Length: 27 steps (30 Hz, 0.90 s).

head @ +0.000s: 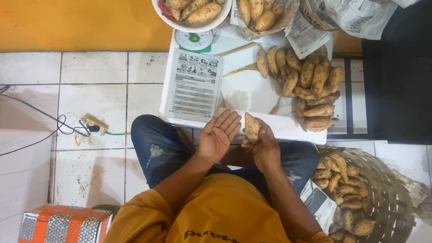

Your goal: Cleaning and peeling sweet potatoes by hand and sorting them into bowls on a scale.

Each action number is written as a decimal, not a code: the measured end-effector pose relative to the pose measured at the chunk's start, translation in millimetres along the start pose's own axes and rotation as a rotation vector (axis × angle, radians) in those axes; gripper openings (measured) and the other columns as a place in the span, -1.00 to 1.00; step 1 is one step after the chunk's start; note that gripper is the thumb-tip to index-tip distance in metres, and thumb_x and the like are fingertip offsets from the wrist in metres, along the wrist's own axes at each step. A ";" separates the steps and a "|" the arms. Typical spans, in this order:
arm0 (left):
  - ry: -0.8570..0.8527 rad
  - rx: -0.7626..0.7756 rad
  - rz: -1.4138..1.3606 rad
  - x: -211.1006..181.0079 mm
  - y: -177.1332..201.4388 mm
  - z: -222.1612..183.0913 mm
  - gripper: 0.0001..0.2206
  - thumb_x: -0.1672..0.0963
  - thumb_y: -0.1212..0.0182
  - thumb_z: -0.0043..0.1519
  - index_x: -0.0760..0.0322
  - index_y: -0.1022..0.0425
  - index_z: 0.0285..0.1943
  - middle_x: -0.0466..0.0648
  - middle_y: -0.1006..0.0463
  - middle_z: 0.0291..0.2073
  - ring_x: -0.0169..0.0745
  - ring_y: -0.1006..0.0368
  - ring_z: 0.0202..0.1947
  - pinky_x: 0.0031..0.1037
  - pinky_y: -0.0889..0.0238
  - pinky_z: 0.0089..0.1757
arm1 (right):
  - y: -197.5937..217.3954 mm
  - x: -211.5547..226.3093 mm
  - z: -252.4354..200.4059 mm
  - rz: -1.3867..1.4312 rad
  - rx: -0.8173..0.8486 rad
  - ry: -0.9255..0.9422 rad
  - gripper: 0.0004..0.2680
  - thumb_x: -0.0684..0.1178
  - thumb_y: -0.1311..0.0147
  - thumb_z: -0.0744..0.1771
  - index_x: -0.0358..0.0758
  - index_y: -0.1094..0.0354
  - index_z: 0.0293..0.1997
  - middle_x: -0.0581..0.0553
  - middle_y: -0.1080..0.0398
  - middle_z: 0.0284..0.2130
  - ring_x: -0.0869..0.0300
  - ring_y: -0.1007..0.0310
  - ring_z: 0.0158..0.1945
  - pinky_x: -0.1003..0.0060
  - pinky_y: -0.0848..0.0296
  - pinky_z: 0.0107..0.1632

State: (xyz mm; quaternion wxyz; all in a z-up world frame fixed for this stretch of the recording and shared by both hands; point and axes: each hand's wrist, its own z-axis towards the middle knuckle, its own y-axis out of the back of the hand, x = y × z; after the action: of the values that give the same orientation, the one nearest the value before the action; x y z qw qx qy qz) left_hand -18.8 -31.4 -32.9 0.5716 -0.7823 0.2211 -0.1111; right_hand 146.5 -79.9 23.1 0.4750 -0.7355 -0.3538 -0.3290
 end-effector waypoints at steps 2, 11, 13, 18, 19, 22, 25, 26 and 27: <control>-0.005 -0.008 0.157 4.5 -10.6 -4.4 -0.49 -0.02 0.04 0.40 0.31 -0.29 0.47 0.18 -0.33 0.39 0.12 -0.22 0.42 -0.10 0.00 0.40 | -6.4 0.3 -2.1 -0.003 -0.007 0.014 -0.67 -0.01 0.26 0.46 -0.32 -0.11 0.40 -0.32 -0.47 -0.25 0.06 -0.54 -0.38 0.16 -0.62 -0.27; -0.213 0.095 0.702 33.9 1.9 -0.4 -0.52 0.29 -0.36 0.22 0.45 -0.37 0.34 0.28 -0.55 -0.11 0.02 -0.53 -0.46 -0.18 -0.54 -0.53 | 3.3 -25.6 2.2 -0.216 -0.125 0.090 -0.70 0.06 0.30 0.49 -0.35 -0.33 0.14 -0.30 -0.43 -0.49 0.05 -0.44 -0.59 0.20 -0.47 -0.46; -0.215 0.070 0.693 30.5 -5.1 -1.9 -0.57 0.29 -0.38 0.21 0.46 -0.41 0.28 0.29 -0.55 -0.12 0.01 -0.52 -0.50 -0.16 -0.55 -0.55 | 9.6 -33.4 4.6 -0.259 -0.145 0.101 -0.71 0.08 0.24 0.49 -0.33 -0.36 0.08 -0.28 -0.44 -0.48 0.05 -0.45 -0.58 0.18 -0.47 -0.45; -0.304 -0.091 0.818 23.7 -13.3 -10.9 -0.69 0.20 -0.37 0.27 0.52 -0.52 0.15 0.10 -0.56 -0.21 -0.25 -0.47 -0.32 -0.36 -0.47 -0.37 | 10.1 -31.3 -2.4 -0.481 -0.025 0.111 -0.70 0.01 -0.24 0.34 -0.34 -0.34 0.10 -0.27 -0.45 -0.43 0.04 -0.53 -0.44 0.19 -0.49 -0.34; -0.302 -0.090 0.820 22.4 -15.0 -9.7 -0.69 0.20 -0.37 0.27 0.52 -0.52 0.15 0.10 -0.56 -0.21 -0.25 -0.47 -0.32 -0.36 -0.47 -0.37 | 4.6 -28.3 -4.1 -0.479 -0.027 0.112 -0.70 0.01 -0.24 0.34 -0.34 -0.34 0.10 -0.27 -0.45 -0.43 0.04 -0.53 -0.44 0.19 -0.49 -0.34; -0.350 -0.119 0.895 21.4 -18.5 -10.4 -0.71 0.17 -0.33 0.31 0.49 -0.54 0.14 0.09 -0.56 -0.21 -0.26 -0.46 -0.25 -0.39 -0.43 -0.26 | -6.2 -22.2 -10.4 -0.627 -0.034 0.177 -0.66 -0.04 -0.26 0.33 -0.34 -0.37 0.20 -0.28 -0.45 -0.40 0.06 -0.56 -0.39 0.18 -0.52 -0.29; -0.316 -0.097 0.970 19.0 -21.6 -12.8 -0.74 0.15 -0.29 0.34 0.45 -0.57 0.13 0.09 -0.59 -0.22 -0.25 -0.45 -0.23 -0.36 -0.43 -0.20 | -11.2 -17.4 -15.4 -0.652 -0.079 0.250 -0.64 -0.05 -0.28 0.33 -0.37 -0.39 0.23 -0.32 -0.48 -0.37 0.04 -0.57 -0.32 0.15 -0.55 -0.23; -0.289 -0.062 0.970 19.6 -21.3 -13.0 -0.73 0.15 -0.36 0.29 0.41 -0.58 0.12 0.09 -0.60 -0.24 -0.27 -0.48 -0.24 -0.37 -0.45 -0.20 | -12.5 -12.3 -16.9 -0.683 -0.088 0.272 -0.62 -0.02 -0.28 0.33 -0.32 -0.39 0.26 -0.35 -0.51 -0.28 0.06 -0.55 -0.21 0.10 -0.54 -0.14; -0.261 -0.028 0.971 20.3 -20.9 -13.1 -0.70 0.16 -0.44 0.23 0.38 -0.59 0.11 0.09 -0.62 -0.26 -0.29 -0.51 -0.25 -0.37 -0.47 -0.21 | -13.7 -7.3 -18.5 -0.714 -0.097 0.294 -0.60 0.00 -0.29 0.33 -0.27 -0.39 0.30 -0.38 -0.54 -0.18 0.08 -0.54 -0.11 0.06 -0.52 -0.06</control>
State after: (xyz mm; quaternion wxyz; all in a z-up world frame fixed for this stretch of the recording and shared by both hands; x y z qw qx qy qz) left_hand -2.0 -46.9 -10.5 0.5698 -0.6042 0.4876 0.2693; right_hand 128.4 -94.6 29.6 0.3408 -0.5326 -0.4996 -0.5920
